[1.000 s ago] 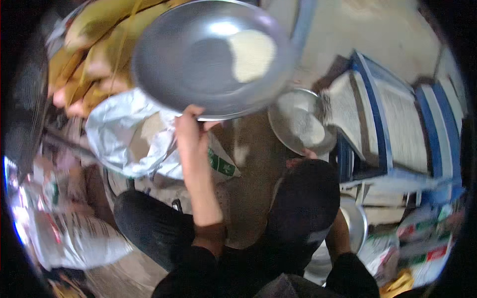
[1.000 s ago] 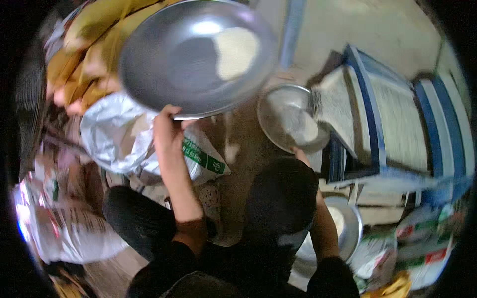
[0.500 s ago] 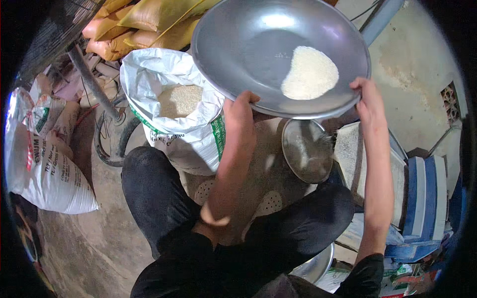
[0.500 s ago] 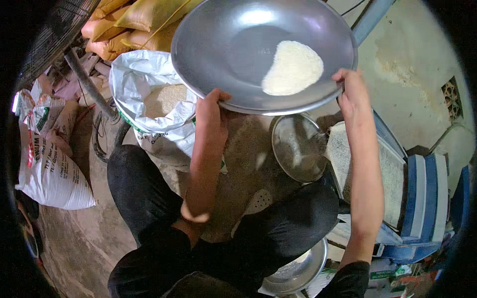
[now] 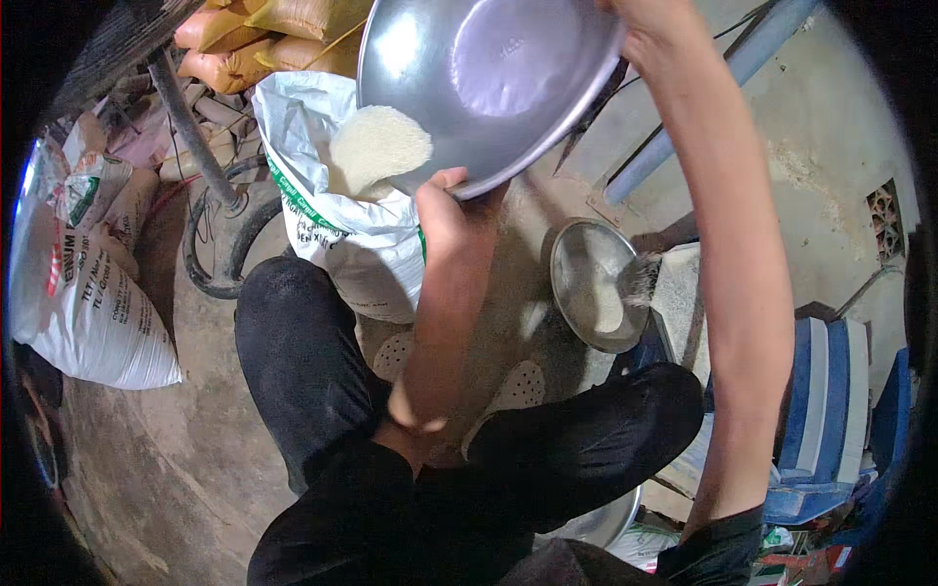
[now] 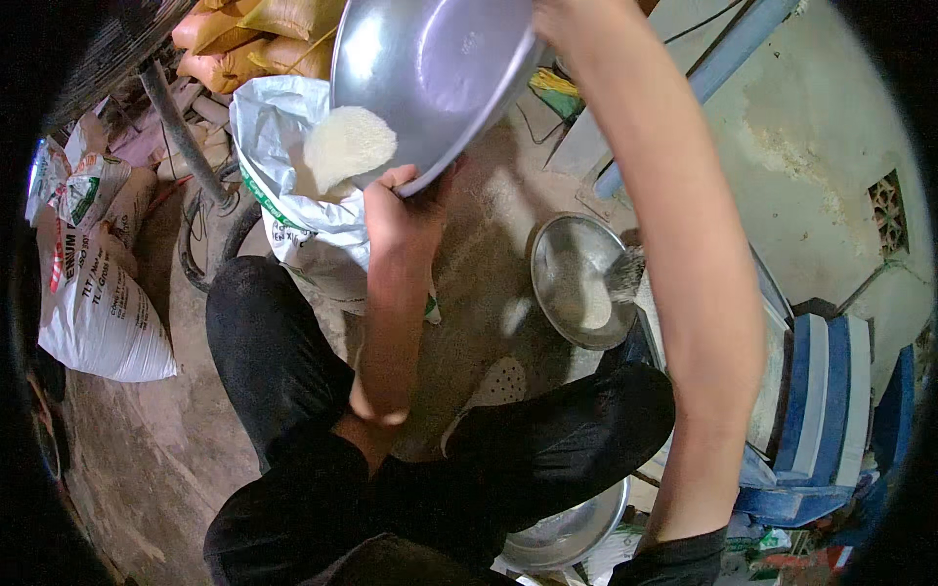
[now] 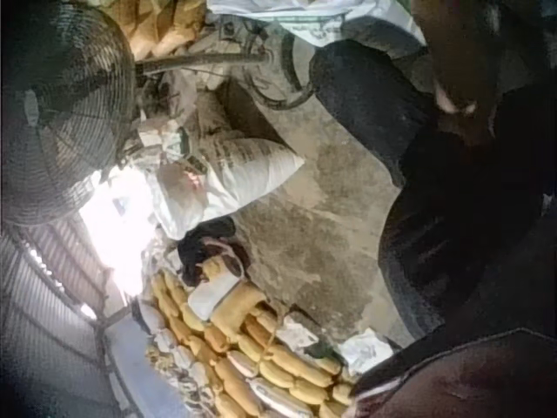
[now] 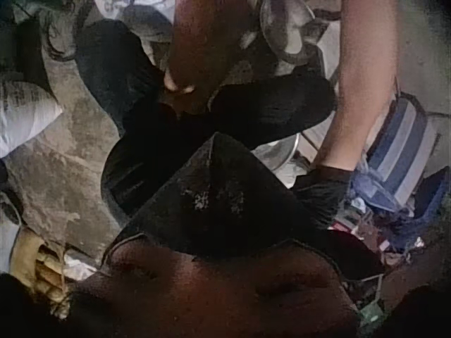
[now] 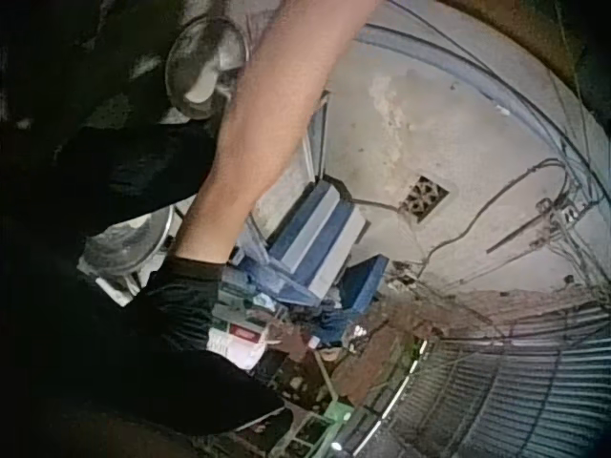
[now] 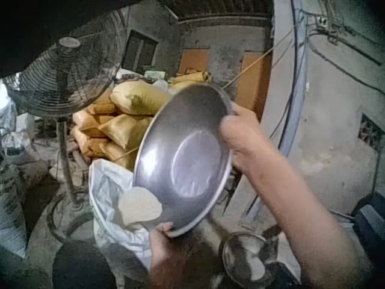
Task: Collecting processed rice from a mill machine into a basin and pouring it into a storage sack.
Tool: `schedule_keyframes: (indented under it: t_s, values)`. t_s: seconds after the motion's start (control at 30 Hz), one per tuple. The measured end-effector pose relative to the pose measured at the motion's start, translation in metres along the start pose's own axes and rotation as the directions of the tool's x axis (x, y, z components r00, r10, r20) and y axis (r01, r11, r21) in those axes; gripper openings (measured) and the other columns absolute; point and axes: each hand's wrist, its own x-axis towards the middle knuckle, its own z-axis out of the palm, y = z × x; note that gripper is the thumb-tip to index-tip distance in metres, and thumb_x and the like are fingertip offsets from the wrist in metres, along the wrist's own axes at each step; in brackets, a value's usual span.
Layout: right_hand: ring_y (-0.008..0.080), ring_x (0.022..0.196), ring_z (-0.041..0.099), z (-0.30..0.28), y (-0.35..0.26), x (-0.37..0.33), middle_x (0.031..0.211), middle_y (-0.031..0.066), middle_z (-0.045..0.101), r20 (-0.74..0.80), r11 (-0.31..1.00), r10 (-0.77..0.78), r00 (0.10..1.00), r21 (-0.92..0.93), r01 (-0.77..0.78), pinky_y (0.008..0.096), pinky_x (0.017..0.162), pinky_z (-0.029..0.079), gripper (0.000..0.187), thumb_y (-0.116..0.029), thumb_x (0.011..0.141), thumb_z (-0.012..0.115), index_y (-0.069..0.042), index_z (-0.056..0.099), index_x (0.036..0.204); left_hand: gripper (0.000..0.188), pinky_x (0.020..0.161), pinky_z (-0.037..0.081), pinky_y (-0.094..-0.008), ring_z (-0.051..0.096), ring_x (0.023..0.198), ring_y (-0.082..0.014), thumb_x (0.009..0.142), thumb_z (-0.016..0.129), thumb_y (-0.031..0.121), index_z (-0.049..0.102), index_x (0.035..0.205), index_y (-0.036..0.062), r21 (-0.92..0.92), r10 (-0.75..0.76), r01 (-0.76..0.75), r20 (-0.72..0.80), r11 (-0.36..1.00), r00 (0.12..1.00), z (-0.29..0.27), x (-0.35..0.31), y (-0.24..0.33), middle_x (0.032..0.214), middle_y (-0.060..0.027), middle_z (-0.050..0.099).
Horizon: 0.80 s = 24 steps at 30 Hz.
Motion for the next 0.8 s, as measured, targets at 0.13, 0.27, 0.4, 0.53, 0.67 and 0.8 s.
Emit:
schedule_keyframes:
  t_s: [0.13,0.27,0.4,0.53,0.67,0.8]
  values:
    - [0.0277,0.08,0.063,0.025,-0.032,-0.023,0.094,0.0207,0.063,0.012,0.943,-0.096,0.995,-0.32,0.095,0.0334,0.069,0.049,0.047,0.009,0.074,0.041,0.002,0.057,0.117,0.039,0.09,0.052,-0.0436,0.052,0.105,-0.0411,0.082,0.038,0.0,0.035,0.117,-0.0165,-0.108,-0.045,0.045,0.005,0.993,0.999,-0.015,0.023,-0.005,0.114,-0.0296,0.046]
    - [0.0292,0.082,0.063,0.063,-0.058,-0.056,0.103,0.025,0.061,0.301,0.952,-0.074,0.951,-0.263,0.157,0.0336,0.066,0.05,0.051,0.01,0.077,0.045,-0.001,0.052,0.126,0.029,0.083,0.053,-0.0382,0.056,0.096,-0.032,0.083,0.047,0.001,0.042,0.11,-0.0093,-0.278,-0.127,0.189,0.228,0.942,0.965,-0.057,0.043,0.015,0.105,-0.0195,0.053]
    - [0.0297,0.087,0.062,0.054,-0.099,-0.083,0.109,0.025,0.059,0.266,0.93,0.201,0.943,-0.355,-0.098,0.0351,0.068,0.051,0.051,0.01,0.081,0.041,-0.002,0.048,0.13,0.023,0.076,0.056,-0.0364,0.062,0.086,-0.024,0.08,0.055,0.0,0.048,0.102,-0.0033,-0.186,-0.006,0.028,0.117,0.982,0.993,-0.014,0.014,-0.021,0.096,-0.0106,0.06]
    - [0.0276,0.084,0.062,0.031,-0.079,-0.078,0.111,0.025,0.058,0.342,0.962,0.004,0.94,-0.258,0.09,0.0338,0.065,0.052,0.05,0.01,0.083,0.039,-0.002,0.046,0.132,0.024,0.079,0.055,-0.0373,0.061,0.092,-0.0255,0.082,0.056,0.003,0.048,0.104,-0.0038,-0.235,-0.125,0.192,0.272,0.953,0.954,-0.023,0.036,-0.024,0.103,-0.0136,0.059]
    - [0.0237,0.085,0.061,0.005,-0.037,-0.054,0.101,0.02,0.062,0.268,0.778,-0.385,0.883,-0.42,0.466,0.0279,0.073,0.048,0.05,0.009,0.077,0.039,0.002,0.051,0.125,0.028,0.092,0.046,-0.0338,0.058,0.101,-0.0244,0.087,0.052,0.006,0.05,0.112,-0.0052,-0.001,-0.041,0.041,0.025,0.999,0.999,-0.001,0.009,-0.008,0.108,-0.0137,0.059]
    - [0.0241,0.089,0.061,-0.08,0.017,-0.012,0.099,0.0185,0.063,0.02,0.953,0.002,1.0,-0.304,0.004,0.0289,0.078,0.047,0.047,0.007,0.076,0.041,0.002,0.052,0.122,0.017,0.088,0.045,-0.0311,0.057,0.091,-0.0233,0.083,0.05,0.001,0.05,0.097,-0.0081,0.066,0.063,-0.059,-0.054,0.996,0.997,-0.001,0.016,-0.017,0.097,-0.0151,0.057]
